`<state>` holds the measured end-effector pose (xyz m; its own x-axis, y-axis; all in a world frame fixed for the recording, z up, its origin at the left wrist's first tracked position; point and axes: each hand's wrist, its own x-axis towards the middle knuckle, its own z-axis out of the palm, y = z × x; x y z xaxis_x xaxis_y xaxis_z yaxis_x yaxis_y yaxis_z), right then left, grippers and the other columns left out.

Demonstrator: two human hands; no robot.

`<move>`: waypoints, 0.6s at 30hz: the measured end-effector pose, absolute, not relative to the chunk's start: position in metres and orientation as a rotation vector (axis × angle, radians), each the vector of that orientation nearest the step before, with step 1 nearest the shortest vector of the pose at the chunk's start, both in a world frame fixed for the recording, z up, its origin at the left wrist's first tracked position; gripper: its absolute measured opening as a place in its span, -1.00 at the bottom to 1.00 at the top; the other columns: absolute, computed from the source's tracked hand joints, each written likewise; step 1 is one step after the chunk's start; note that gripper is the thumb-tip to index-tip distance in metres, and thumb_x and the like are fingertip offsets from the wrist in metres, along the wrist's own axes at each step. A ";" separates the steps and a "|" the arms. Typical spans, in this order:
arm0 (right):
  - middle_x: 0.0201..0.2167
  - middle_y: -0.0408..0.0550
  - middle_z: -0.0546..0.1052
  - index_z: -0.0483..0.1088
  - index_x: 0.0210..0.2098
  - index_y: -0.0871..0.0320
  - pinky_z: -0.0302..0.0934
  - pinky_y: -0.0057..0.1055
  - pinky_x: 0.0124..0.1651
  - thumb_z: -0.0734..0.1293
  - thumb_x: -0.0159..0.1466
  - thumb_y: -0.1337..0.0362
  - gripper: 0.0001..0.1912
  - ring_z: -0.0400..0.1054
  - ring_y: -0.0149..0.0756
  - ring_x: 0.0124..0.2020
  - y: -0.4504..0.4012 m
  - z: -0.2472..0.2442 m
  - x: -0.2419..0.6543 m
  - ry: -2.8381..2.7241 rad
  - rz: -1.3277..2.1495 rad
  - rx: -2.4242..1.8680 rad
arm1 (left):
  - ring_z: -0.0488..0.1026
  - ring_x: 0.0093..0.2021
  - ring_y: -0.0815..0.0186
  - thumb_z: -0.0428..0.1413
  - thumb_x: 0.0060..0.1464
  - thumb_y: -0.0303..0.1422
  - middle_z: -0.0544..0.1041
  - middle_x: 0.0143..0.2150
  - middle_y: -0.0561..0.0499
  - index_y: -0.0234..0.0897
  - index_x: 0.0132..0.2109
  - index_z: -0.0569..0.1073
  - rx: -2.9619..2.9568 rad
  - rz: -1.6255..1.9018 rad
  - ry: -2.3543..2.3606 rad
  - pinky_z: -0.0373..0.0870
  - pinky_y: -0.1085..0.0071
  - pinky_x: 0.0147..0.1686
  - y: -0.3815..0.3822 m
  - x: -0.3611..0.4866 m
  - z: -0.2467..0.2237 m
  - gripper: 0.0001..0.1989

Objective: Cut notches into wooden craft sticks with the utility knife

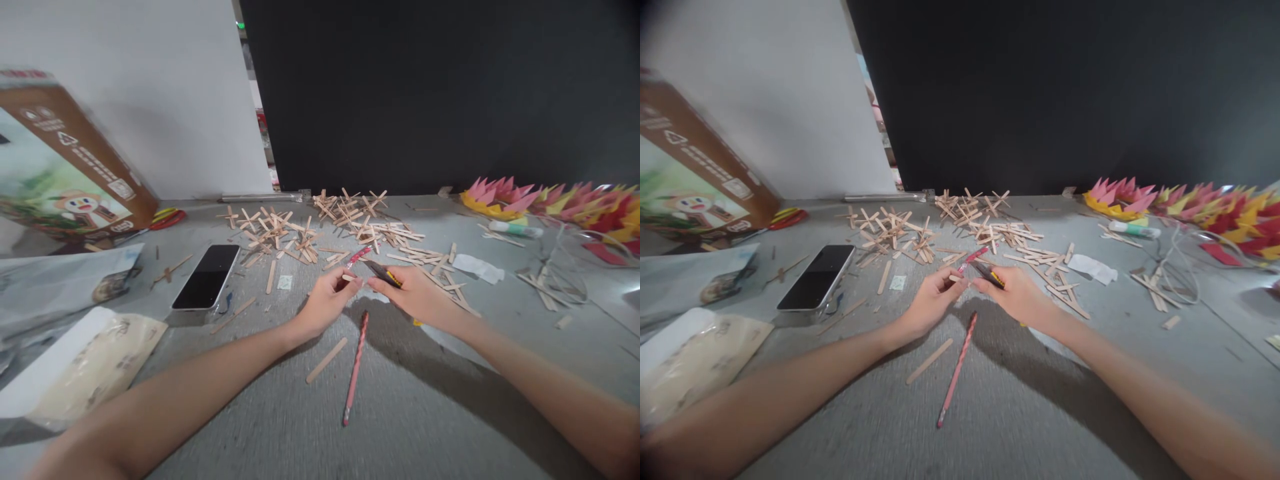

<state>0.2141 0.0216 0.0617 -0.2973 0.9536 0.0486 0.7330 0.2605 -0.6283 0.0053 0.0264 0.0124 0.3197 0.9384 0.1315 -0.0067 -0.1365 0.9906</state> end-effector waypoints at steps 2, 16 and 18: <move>-0.61 -0.22 0.22 0.25 -0.49 0.09 -0.07 -0.38 -0.46 0.22 0.41 -0.16 -0.48 0.08 -0.39 -0.54 0.024 0.061 0.217 -2.146 0.687 -1.516 | 0.25 -0.44 0.41 0.12 0.32 -0.09 0.34 -0.45 0.15 -0.27 -0.23 0.47 1.479 1.042 0.938 0.15 0.45 -0.38 0.027 0.006 0.011 -0.68; -0.60 -0.17 0.39 0.35 -0.50 0.10 -0.12 -0.37 -0.49 0.31 0.40 -0.08 -0.53 0.18 -0.38 -0.58 0.039 0.056 0.248 -2.537 0.813 -1.499 | 0.42 0.06 0.11 0.05 0.42 -0.39 0.57 -0.05 -0.09 -0.21 0.00 0.59 2.562 0.667 0.966 0.27 0.11 0.11 0.016 0.007 0.011 -0.79; -0.60 -0.15 0.42 0.37 -0.49 0.09 -0.11 -0.36 -0.49 0.31 0.41 -0.09 -0.53 0.18 -0.38 -0.59 0.039 0.063 0.251 -2.547 0.717 -1.527 | 0.42 0.05 0.11 0.03 0.40 -0.45 0.57 -0.07 -0.10 -0.20 0.00 0.61 2.639 0.664 0.910 0.28 0.11 0.10 0.014 0.006 0.009 -0.75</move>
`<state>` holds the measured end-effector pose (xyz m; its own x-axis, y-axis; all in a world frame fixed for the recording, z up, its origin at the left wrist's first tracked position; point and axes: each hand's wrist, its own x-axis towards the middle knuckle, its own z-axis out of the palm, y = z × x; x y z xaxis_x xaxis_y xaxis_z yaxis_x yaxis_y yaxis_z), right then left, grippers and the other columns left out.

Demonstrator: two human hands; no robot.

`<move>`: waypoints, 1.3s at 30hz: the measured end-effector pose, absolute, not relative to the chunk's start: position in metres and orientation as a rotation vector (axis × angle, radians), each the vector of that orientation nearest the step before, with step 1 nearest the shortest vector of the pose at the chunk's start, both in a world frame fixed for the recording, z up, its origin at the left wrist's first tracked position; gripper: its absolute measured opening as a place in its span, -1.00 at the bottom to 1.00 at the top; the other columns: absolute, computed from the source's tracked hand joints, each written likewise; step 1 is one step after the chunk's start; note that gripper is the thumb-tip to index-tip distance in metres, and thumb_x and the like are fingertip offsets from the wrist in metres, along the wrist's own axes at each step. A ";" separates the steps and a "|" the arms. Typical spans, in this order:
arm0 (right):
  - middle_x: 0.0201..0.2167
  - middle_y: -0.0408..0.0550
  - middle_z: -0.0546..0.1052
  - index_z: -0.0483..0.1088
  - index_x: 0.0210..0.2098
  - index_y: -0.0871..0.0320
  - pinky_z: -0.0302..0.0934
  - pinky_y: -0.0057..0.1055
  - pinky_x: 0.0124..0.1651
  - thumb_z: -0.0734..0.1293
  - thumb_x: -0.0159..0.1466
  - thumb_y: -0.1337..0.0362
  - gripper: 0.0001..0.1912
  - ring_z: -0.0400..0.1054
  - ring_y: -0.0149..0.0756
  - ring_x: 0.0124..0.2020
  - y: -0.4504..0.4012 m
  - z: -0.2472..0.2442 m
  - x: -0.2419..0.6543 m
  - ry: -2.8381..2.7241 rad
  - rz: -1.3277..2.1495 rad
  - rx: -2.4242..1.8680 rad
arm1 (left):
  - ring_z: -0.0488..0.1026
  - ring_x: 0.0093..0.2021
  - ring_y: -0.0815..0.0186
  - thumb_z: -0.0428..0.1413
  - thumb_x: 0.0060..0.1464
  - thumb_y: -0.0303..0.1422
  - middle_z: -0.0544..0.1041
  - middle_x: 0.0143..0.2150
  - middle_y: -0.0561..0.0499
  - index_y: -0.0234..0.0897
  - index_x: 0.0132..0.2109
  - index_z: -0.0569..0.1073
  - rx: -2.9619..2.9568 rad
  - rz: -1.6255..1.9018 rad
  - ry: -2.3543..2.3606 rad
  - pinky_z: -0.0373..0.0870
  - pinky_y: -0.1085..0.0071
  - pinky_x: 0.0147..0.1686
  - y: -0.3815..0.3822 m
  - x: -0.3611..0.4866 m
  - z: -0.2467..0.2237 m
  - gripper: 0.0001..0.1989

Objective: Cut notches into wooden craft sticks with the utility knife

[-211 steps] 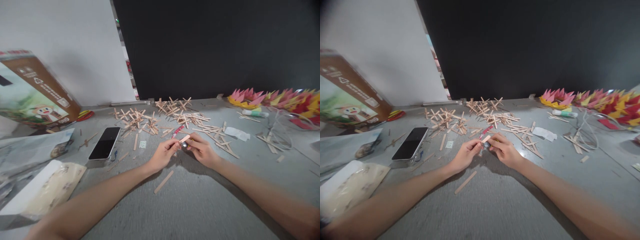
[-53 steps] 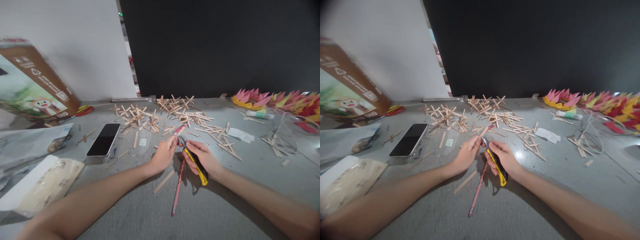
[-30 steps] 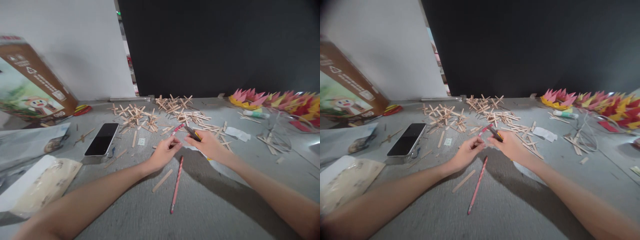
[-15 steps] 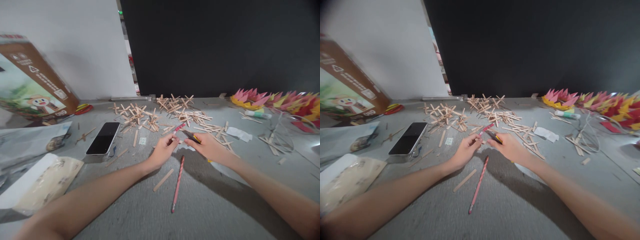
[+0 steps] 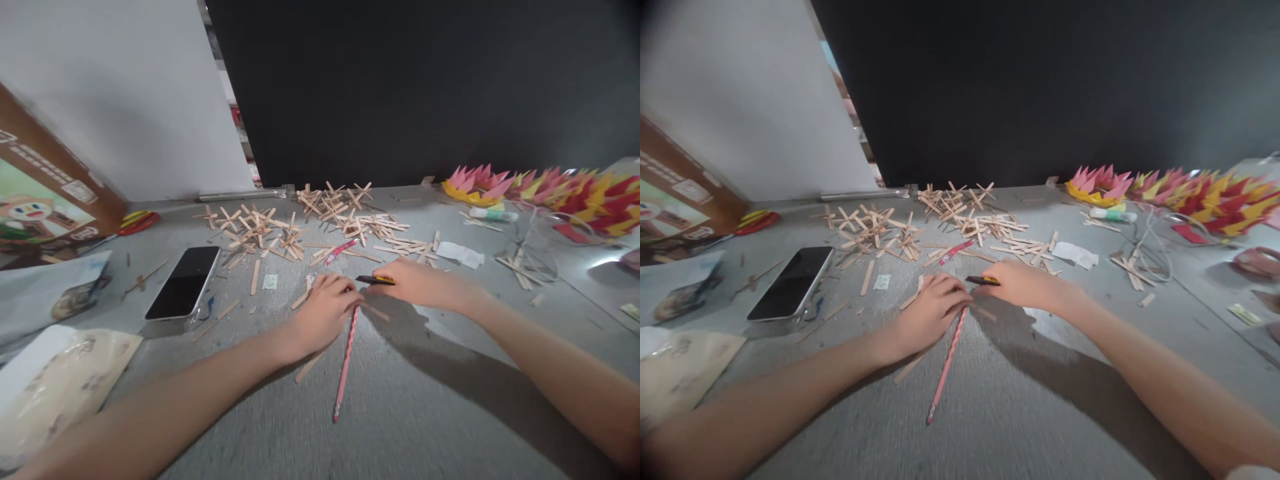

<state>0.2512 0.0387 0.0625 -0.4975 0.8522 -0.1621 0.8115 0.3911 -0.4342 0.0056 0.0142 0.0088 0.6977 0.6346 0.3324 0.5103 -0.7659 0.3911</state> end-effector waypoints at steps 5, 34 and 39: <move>-0.51 -0.09 0.52 0.46 -0.35 0.05 0.00 -0.33 -0.44 0.24 0.45 -0.08 -0.59 0.30 -0.30 -0.53 0.037 0.087 0.271 -2.507 0.593 -1.589 | 0.44 0.04 0.12 0.04 0.37 -0.50 0.60 -0.07 -0.08 -0.18 0.00 0.61 2.636 0.721 0.864 0.27 0.13 0.08 0.014 0.004 0.007 -0.73; -0.47 -0.13 0.47 0.47 -0.39 0.10 -0.12 -0.38 -0.42 0.23 0.44 0.09 -0.65 0.22 -0.39 -0.53 0.012 0.103 0.253 -2.937 0.611 -1.570 | 0.41 0.01 0.15 0.12 0.26 -0.60 0.63 -0.14 0.00 -0.09 -0.10 0.69 2.517 0.667 0.945 0.25 0.13 0.08 0.015 0.005 0.013 -0.67; -0.49 -0.14 0.48 0.45 -0.41 0.09 -0.12 -0.37 -0.43 0.24 0.44 0.08 -0.64 0.22 -0.40 -0.56 0.013 0.100 0.253 -2.944 0.640 -1.587 | 0.40 0.03 0.14 0.13 0.27 -0.58 0.63 -0.12 0.00 -0.10 -0.09 0.68 2.529 0.672 0.932 0.25 0.13 0.07 0.016 0.005 0.012 -0.69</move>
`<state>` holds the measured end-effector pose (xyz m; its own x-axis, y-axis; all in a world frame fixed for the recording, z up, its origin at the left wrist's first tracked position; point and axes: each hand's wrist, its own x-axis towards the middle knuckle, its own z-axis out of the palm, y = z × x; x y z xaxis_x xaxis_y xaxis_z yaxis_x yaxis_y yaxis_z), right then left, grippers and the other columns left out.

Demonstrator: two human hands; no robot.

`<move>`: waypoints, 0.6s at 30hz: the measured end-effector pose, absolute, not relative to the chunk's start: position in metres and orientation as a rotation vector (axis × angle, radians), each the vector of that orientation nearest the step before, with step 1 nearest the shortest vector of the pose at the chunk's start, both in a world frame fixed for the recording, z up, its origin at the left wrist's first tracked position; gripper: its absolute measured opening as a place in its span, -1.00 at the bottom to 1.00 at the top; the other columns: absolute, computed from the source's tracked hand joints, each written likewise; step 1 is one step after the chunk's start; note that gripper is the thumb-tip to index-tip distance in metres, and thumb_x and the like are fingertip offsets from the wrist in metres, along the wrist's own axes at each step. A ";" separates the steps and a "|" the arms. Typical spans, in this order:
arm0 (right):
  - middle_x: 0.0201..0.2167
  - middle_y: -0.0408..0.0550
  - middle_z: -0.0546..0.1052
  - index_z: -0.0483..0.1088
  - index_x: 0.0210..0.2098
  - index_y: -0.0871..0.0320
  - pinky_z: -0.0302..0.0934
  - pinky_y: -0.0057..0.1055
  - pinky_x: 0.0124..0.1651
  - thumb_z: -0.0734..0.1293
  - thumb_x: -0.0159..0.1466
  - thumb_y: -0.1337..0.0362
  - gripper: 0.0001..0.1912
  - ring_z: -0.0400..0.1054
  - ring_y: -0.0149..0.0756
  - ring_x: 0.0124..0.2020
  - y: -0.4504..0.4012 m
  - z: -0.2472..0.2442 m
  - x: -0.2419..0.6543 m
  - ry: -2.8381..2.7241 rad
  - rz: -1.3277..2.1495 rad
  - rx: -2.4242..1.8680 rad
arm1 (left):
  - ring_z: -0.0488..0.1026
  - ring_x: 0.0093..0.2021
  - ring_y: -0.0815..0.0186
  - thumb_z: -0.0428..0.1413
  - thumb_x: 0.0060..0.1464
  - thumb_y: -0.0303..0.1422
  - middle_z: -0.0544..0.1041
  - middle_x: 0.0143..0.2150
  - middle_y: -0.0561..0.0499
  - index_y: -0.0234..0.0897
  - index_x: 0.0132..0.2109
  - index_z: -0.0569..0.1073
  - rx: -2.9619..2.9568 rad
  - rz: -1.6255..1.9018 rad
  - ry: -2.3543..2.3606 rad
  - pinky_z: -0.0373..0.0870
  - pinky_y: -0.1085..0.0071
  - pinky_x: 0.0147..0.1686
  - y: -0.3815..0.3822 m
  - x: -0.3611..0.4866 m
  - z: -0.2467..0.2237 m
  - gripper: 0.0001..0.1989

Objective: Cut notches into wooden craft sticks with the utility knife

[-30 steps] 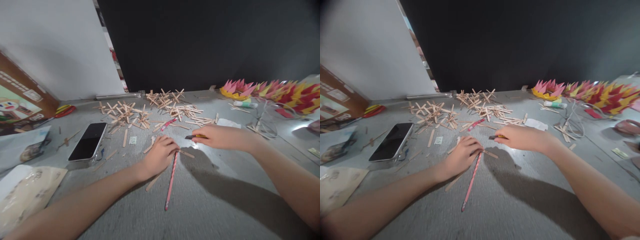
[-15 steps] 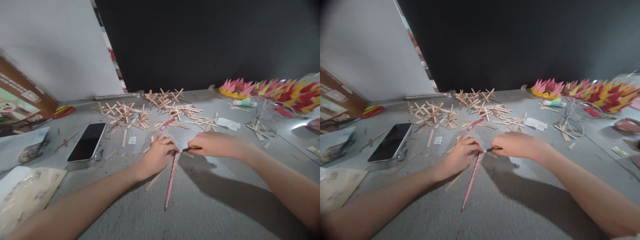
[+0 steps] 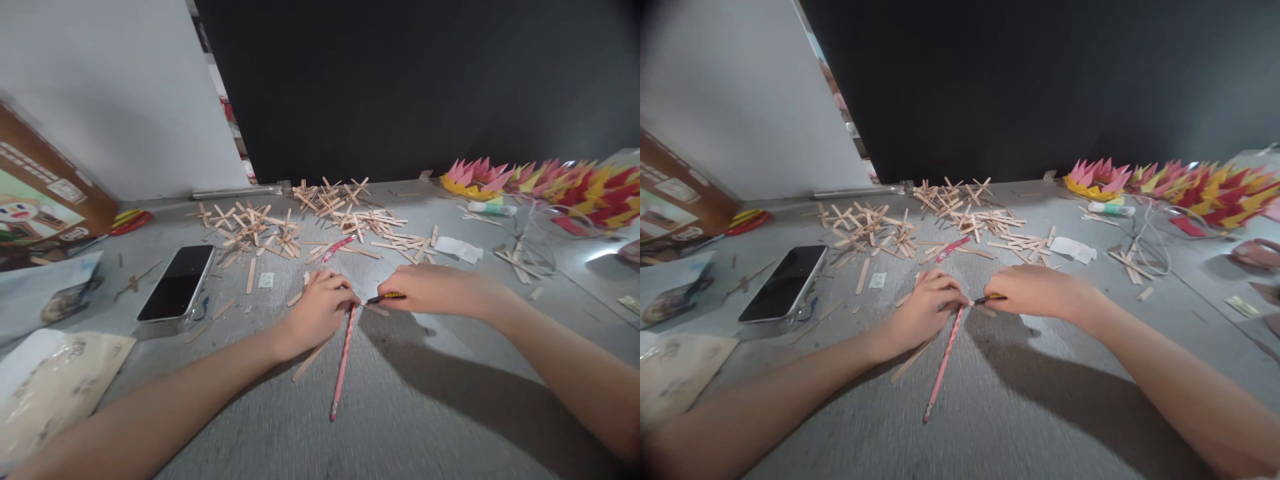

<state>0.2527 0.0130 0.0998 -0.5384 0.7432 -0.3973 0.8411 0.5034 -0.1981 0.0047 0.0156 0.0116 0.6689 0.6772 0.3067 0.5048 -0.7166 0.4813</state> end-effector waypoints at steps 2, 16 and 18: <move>-0.49 -0.15 0.48 0.44 -0.41 0.09 -0.12 -0.37 -0.44 0.24 0.45 0.06 -0.63 0.21 -0.41 -0.56 0.013 0.098 0.254 2.483 -0.530 1.341 | 0.40 0.03 0.14 0.13 0.27 -0.58 0.63 -0.12 0.01 -0.10 -0.08 0.68 2.526 0.670 0.931 0.24 0.13 0.07 0.015 0.005 0.012 -0.69; -0.50 -0.15 0.47 0.44 -0.41 0.09 -0.14 -0.38 -0.45 0.24 0.44 0.06 -0.63 0.22 -0.42 -0.57 0.014 0.096 0.256 2.511 -0.550 1.339 | 0.41 0.03 0.15 0.12 0.27 -0.58 0.63 -0.12 0.00 -0.07 -0.09 0.69 2.523 0.656 0.940 0.25 0.13 0.10 0.016 0.005 0.012 -0.68; -0.52 -0.16 0.46 0.43 -0.43 0.10 -0.15 -0.38 -0.45 0.25 0.44 0.05 -0.62 0.21 -0.42 -0.58 0.014 0.097 0.255 2.504 -0.552 1.336 | 0.41 0.03 0.15 0.12 0.27 -0.57 0.62 -0.13 -0.01 -0.07 -0.09 0.69 2.526 0.657 0.943 0.26 0.13 0.09 0.016 0.005 0.011 -0.68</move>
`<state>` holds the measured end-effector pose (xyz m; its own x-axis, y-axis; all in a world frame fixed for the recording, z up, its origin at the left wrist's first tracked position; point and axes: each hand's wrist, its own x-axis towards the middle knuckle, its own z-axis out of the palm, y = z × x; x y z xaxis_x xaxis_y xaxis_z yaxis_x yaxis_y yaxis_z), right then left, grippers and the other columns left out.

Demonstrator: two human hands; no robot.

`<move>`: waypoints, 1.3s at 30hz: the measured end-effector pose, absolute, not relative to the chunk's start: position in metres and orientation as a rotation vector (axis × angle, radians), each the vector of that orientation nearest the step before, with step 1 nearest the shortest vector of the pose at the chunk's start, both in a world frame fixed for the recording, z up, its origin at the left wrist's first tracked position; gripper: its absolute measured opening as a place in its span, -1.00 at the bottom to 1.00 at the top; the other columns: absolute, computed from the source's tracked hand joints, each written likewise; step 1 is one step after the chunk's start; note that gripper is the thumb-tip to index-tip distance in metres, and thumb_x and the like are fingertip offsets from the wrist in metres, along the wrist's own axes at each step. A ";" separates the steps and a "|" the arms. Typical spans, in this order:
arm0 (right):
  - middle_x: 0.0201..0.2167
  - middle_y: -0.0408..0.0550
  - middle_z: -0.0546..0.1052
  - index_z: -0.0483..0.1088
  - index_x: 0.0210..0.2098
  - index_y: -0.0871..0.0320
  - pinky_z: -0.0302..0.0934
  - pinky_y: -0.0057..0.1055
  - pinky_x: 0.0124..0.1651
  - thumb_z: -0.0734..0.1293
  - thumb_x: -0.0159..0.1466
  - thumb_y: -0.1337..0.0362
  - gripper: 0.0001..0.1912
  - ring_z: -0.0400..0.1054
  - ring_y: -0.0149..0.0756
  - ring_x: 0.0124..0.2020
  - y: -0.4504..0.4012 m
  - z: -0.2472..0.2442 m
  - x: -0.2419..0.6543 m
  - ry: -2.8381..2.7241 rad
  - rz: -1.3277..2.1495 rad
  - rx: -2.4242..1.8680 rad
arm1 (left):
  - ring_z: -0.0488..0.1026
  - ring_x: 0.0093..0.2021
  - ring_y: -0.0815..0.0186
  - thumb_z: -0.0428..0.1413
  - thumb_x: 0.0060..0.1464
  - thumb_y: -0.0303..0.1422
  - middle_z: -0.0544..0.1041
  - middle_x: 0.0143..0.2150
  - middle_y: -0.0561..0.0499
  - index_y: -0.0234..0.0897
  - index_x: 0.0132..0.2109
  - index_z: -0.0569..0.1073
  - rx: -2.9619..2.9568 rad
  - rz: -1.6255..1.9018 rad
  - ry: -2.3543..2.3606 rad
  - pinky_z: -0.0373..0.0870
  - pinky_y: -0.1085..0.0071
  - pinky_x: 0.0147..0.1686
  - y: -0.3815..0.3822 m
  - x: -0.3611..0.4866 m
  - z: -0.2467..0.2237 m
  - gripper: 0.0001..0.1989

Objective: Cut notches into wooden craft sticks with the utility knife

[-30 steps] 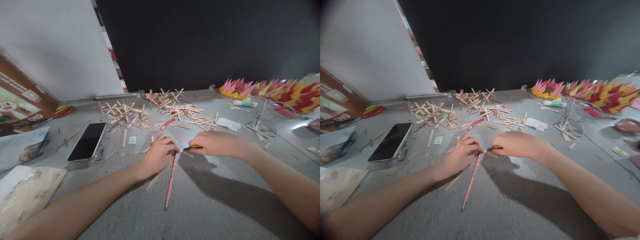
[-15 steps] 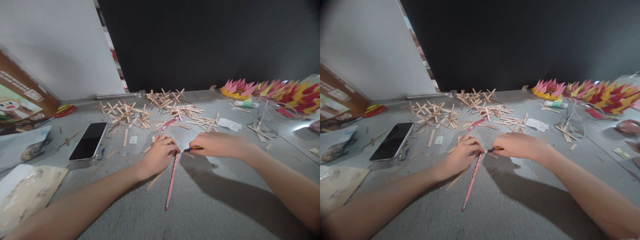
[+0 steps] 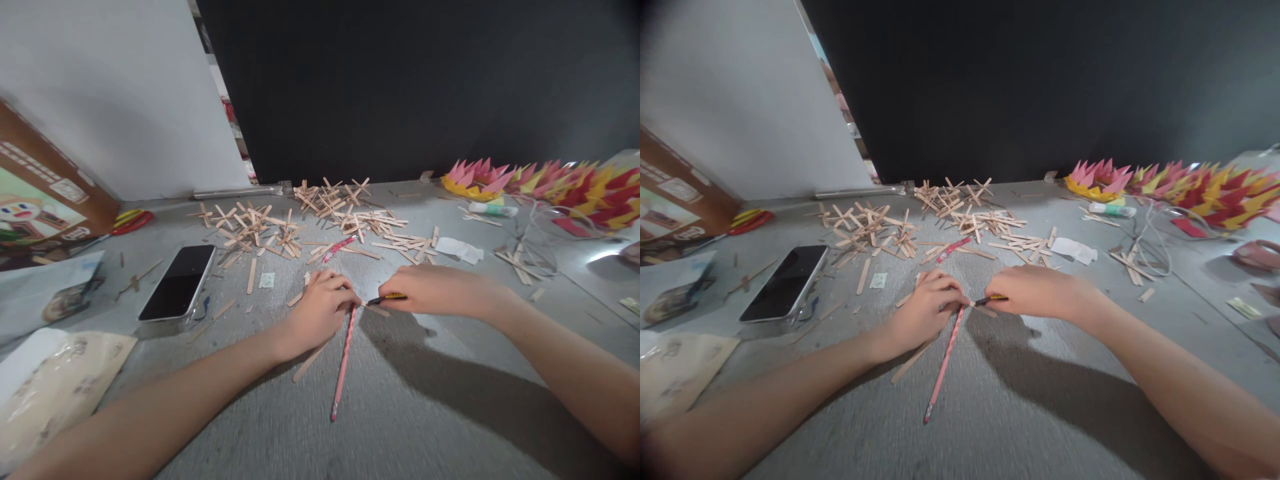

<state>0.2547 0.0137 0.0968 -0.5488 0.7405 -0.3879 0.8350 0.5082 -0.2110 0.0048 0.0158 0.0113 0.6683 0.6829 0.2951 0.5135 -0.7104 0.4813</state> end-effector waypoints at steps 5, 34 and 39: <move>-0.50 -0.16 0.47 0.44 -0.41 0.08 -0.15 -0.38 -0.45 0.23 0.45 0.03 -0.61 0.22 -0.42 -0.57 0.012 0.098 0.256 2.523 -0.530 1.331 | 0.40 0.03 0.14 0.11 0.28 -0.58 0.63 -0.11 0.00 -0.08 -0.08 0.68 2.531 0.666 0.934 0.24 0.12 0.09 0.016 0.005 0.009 -0.68; -0.40 -0.11 0.56 0.55 -0.31 0.05 -0.07 -0.38 -0.40 0.23 0.46 0.05 -0.64 0.35 -0.34 -0.46 0.006 0.097 0.249 2.508 -0.532 1.355 | 0.42 -0.01 0.15 0.09 0.27 -0.60 0.60 -0.17 -0.02 -0.09 -0.07 0.68 2.527 0.648 0.937 0.24 0.15 0.06 0.016 0.004 0.011 -0.65; -0.44 -0.08 0.55 0.55 -0.33 0.08 -0.08 -0.38 -0.41 0.25 0.45 0.05 -0.64 0.31 -0.34 -0.50 0.004 0.104 0.237 2.417 -0.477 1.407 | 0.42 -0.05 0.17 0.11 0.24 -0.61 0.56 -0.23 0.00 -0.09 -0.09 0.69 2.549 0.613 0.918 0.21 0.16 0.04 0.017 0.005 0.011 -0.64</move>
<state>0.2372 0.0036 0.1036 -0.4735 0.7750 -0.4186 0.8759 0.4645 -0.1309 0.0048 0.0167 0.0111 0.6947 0.6651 0.2739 0.5079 -0.7232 0.4680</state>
